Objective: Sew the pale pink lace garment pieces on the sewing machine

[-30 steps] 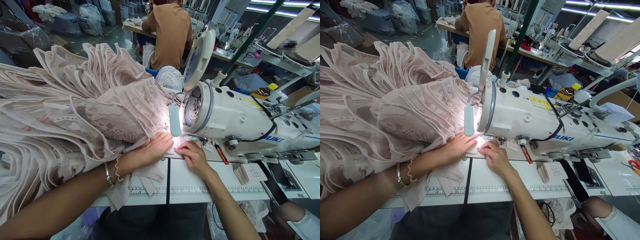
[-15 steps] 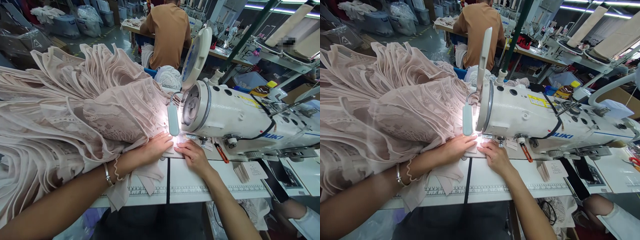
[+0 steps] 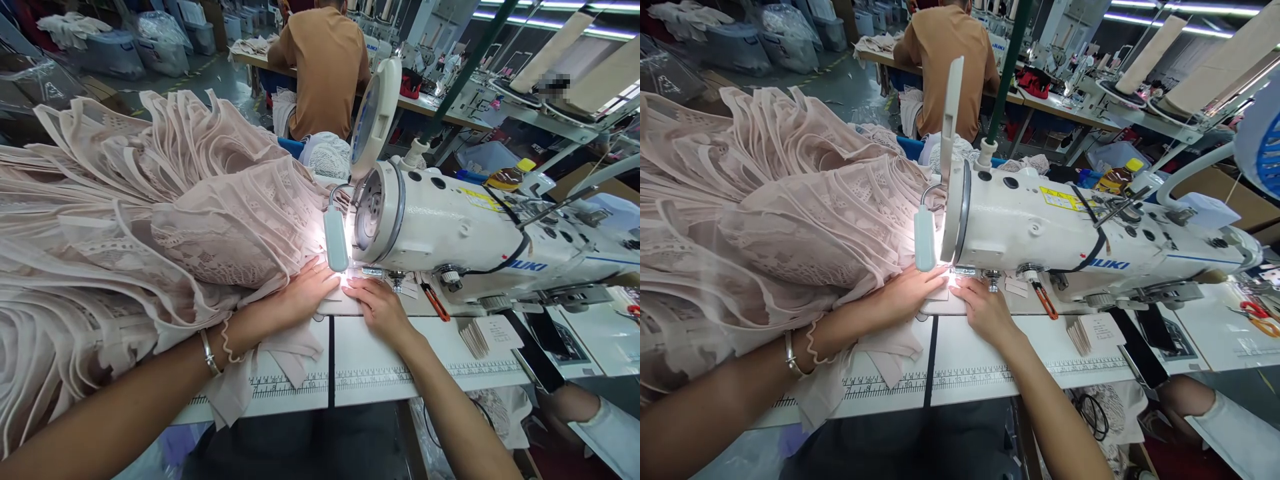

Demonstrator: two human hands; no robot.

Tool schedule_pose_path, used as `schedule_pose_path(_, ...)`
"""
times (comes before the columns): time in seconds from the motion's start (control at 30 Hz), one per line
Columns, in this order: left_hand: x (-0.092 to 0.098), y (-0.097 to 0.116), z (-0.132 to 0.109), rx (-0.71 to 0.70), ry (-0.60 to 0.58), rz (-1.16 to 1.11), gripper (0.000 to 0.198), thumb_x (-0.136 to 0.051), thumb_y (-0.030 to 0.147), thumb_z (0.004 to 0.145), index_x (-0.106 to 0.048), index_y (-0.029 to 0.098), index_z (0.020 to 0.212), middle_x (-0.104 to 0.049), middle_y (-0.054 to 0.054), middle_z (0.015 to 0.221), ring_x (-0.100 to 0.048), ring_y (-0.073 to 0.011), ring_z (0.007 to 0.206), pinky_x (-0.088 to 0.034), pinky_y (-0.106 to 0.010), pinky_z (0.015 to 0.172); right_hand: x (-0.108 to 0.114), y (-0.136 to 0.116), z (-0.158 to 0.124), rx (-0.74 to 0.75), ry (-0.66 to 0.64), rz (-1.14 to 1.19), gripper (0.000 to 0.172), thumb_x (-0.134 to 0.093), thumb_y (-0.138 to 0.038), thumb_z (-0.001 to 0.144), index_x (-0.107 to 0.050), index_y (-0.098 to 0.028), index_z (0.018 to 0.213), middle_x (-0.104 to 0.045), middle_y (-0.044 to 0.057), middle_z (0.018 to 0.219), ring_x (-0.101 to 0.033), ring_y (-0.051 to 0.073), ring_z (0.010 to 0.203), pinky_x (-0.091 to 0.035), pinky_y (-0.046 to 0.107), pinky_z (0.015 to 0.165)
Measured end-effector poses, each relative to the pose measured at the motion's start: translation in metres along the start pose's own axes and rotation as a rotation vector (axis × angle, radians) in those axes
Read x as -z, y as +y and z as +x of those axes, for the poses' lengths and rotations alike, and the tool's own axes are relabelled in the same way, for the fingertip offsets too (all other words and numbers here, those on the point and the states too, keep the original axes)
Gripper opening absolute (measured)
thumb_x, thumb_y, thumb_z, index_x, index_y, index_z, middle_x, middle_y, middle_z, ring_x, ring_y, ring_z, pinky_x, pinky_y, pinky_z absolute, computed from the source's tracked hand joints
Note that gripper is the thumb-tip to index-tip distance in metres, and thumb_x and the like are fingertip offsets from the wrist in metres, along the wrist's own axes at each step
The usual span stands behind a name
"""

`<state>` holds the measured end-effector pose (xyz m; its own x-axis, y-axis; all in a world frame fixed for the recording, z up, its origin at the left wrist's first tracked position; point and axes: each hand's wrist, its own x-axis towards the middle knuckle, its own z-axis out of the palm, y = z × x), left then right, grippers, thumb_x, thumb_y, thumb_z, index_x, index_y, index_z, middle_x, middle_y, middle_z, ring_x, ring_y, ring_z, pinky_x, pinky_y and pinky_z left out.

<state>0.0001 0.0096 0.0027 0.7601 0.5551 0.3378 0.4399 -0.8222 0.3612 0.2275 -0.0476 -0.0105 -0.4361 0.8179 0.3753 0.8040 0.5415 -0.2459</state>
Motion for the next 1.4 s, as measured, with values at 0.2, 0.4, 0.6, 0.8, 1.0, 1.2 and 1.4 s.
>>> schedule_pose_path(0.2, -0.003, -0.001, -0.002, -0.001, -0.052, 0.013, 0.026, -0.037, 0.005, 0.099, -0.061, 0.016, 0.102, -0.063, -0.008, 0.116, -0.055, -0.02, 0.102, -0.046, -0.038, 0.101, 0.0, 0.0, 0.0, 0.02, -0.001, -0.004, 0.043, -0.046, -0.003, 0.09, -0.074, -0.027, 0.114, -0.075, 0.004, 0.116, -0.067, 0.019, 0.109, -0.056, 0.035, 0.096)
schedule_pose_path(0.4, -0.01, -0.006, -0.003, -0.014, -0.035, 0.011, 0.026, -0.036, 0.006, 0.099, -0.06, 0.017, 0.1, -0.062, -0.009, 0.117, -0.054, -0.0216, 0.107, -0.041, -0.042, 0.106, 0.0, -0.001, 0.001, 0.04, 0.01, -0.036, 0.042, -0.046, -0.003, 0.091, -0.074, -0.025, 0.112, -0.075, 0.004, 0.114, -0.067, 0.02, 0.108, -0.055, 0.038, 0.098)
schedule_pose_path(0.6, -0.008, -0.006, 0.003, 0.055, -0.033, -0.032, 0.03, -0.031, 0.011, 0.103, -0.06, 0.019, 0.108, -0.064, -0.006, 0.116, -0.053, -0.0204, 0.115, -0.039, -0.04, 0.11, -0.001, -0.002, 0.002, -0.038, -0.072, -0.119, 0.047, -0.044, -0.003, 0.09, -0.071, -0.026, 0.12, -0.073, 0.005, 0.121, -0.065, 0.022, 0.111, -0.052, 0.041, 0.101)
schedule_pose_path(0.8, -0.008, -0.002, 0.004, 0.168, 0.029, -0.076, 0.033, -0.028, 0.017, 0.106, -0.061, 0.019, 0.105, -0.06, -0.005, 0.122, -0.049, -0.0188, 0.119, -0.04, -0.036, 0.108, -0.002, -0.004, 0.004, -0.079, -0.163, -0.203, 0.051, -0.04, -0.003, 0.09, -0.067, -0.023, 0.128, -0.069, 0.007, 0.131, -0.062, 0.025, 0.117, -0.048, 0.045, 0.106)
schedule_pose_path(1.0, -0.001, 0.004, 0.003, 0.147, -0.052, 0.093, 0.026, -0.037, 0.009, 0.101, -0.058, 0.017, 0.088, -0.06, -0.005, 0.104, -0.05, -0.0181, 0.106, -0.042, -0.031, 0.1, -0.004, -0.003, 0.006, -0.057, -0.22, -0.275, 0.06, -0.037, 0.001, 0.087, -0.061, -0.021, 0.138, -0.063, 0.009, 0.14, -0.06, 0.027, 0.122, -0.046, 0.048, 0.107)
schedule_pose_path(1.2, -0.002, 0.008, 0.004, 0.076, -0.049, 0.27, 0.03, -0.039, 0.005, 0.1, -0.064, 0.015, 0.086, -0.062, -0.006, 0.096, -0.051, -0.0187, 0.097, -0.042, -0.03, 0.092, -0.004, 0.002, 0.006, -0.028, -0.189, -0.261, 0.059, -0.032, 0.001, 0.087, -0.058, -0.015, 0.137, -0.064, 0.013, 0.138, -0.062, 0.027, 0.122, -0.05, 0.046, 0.102)
schedule_pose_path(1.4, 0.0, 0.014, -0.001, 0.058, -0.056, 0.339, 0.03, -0.039, -0.001, 0.096, -0.062, 0.016, 0.085, -0.061, -0.005, 0.089, -0.053, -0.0173, 0.089, -0.042, -0.028, 0.084, -0.002, 0.007, 0.007, -0.071, -0.205, -0.204, 0.057, -0.032, -0.003, 0.087, -0.054, -0.015, 0.139, -0.065, 0.015, 0.134, -0.062, 0.028, 0.12, -0.051, 0.048, 0.101)
